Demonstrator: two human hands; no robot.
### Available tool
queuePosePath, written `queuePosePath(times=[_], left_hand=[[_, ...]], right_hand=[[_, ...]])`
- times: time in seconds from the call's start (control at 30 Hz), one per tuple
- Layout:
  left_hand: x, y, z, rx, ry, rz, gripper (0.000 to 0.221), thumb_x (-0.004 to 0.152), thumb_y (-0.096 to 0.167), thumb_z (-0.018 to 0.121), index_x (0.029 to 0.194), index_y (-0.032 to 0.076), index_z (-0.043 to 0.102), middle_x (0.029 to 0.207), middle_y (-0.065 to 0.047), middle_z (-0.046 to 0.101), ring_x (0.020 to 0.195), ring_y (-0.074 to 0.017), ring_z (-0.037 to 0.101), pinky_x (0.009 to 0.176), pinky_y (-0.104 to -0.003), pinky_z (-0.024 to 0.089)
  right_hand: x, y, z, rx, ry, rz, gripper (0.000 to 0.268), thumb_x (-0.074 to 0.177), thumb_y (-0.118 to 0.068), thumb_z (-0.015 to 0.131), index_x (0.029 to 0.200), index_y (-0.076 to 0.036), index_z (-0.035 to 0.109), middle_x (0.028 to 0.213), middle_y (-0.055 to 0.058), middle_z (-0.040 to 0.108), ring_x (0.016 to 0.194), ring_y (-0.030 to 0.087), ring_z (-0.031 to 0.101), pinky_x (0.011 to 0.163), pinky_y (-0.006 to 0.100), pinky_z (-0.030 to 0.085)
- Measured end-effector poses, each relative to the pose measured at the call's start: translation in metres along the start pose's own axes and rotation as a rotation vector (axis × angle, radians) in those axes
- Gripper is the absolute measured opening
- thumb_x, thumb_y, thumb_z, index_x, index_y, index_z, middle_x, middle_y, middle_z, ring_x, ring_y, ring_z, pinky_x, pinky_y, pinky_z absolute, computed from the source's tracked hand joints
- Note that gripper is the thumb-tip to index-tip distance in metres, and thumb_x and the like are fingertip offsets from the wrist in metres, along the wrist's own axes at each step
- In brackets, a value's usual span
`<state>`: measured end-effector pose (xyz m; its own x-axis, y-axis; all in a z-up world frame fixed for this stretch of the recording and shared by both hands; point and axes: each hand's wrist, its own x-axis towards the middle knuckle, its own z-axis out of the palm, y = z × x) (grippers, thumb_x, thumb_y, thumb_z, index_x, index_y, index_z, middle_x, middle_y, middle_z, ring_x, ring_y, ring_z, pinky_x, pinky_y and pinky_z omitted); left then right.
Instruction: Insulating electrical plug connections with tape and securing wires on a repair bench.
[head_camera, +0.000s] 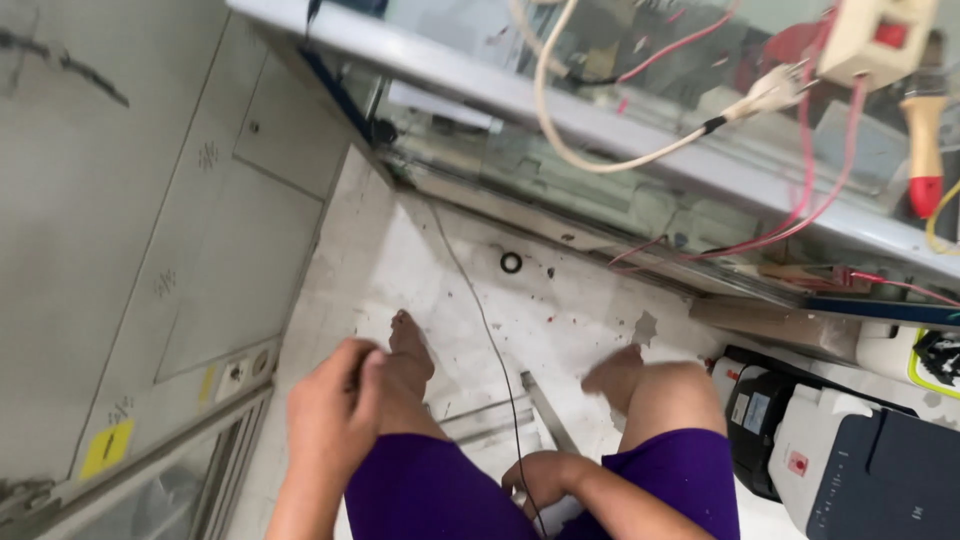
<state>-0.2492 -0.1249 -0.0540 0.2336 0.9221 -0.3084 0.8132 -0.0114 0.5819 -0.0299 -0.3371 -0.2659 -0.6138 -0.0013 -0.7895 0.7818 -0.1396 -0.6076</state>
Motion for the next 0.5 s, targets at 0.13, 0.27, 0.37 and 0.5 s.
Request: queuePosePath(times=[0.13,0.27,0.37,0.5], left_hand=[[-0.046,-0.121,0.055,0.068,-0.177,-0.251,0.053,0.096,0.046,0.049,0.133,0.009,0.06,0.132,-0.014,0.066,0.117,-0.0376,0.064,0.1,-0.051,0.051],[-0.083,-0.134,0.095,-0.001,-0.123,-0.383,0.074,0.089,0.047,0.054,0.155,0.019,0.036,0.166,-0.007,0.032,0.144,-0.0365,0.041,0.11,-0.055,0.043],[-0.103,-0.141,0.13,0.011,-0.004,-0.437,0.094,0.081,0.061,0.058,0.159,0.02,0.028,0.171,-0.01,0.022,0.153,-0.0415,0.025,0.117,-0.058,0.03],[-0.072,-0.097,0.16,0.312,0.617,-0.222,0.069,0.088,0.054,0.046,0.132,0.001,0.052,0.136,-0.025,0.053,0.129,-0.0492,0.05,0.107,-0.058,0.046]], right_hand=[[0.038,0.038,-0.016,0.167,-0.222,-0.094,0.081,0.073,-0.039,0.072,0.149,-0.015,0.055,0.134,0.004,0.068,0.121,0.024,0.062,0.095,0.03,0.045],[0.032,0.08,-0.092,0.512,-0.014,0.09,0.044,0.097,-0.034,0.055,0.137,-0.017,0.064,0.116,-0.001,0.076,0.1,0.012,0.068,0.081,0.03,0.049],[0.069,0.165,-0.142,0.221,0.389,0.313,0.031,0.097,-0.039,0.055,0.122,-0.026,0.068,0.105,-0.01,0.08,0.101,0.011,0.069,0.088,0.026,0.048],[0.129,0.267,-0.205,0.082,0.804,0.576,0.088,0.075,-0.047,0.07,0.148,-0.017,0.032,0.147,0.011,0.037,0.134,0.028,0.034,0.109,0.034,0.029]])
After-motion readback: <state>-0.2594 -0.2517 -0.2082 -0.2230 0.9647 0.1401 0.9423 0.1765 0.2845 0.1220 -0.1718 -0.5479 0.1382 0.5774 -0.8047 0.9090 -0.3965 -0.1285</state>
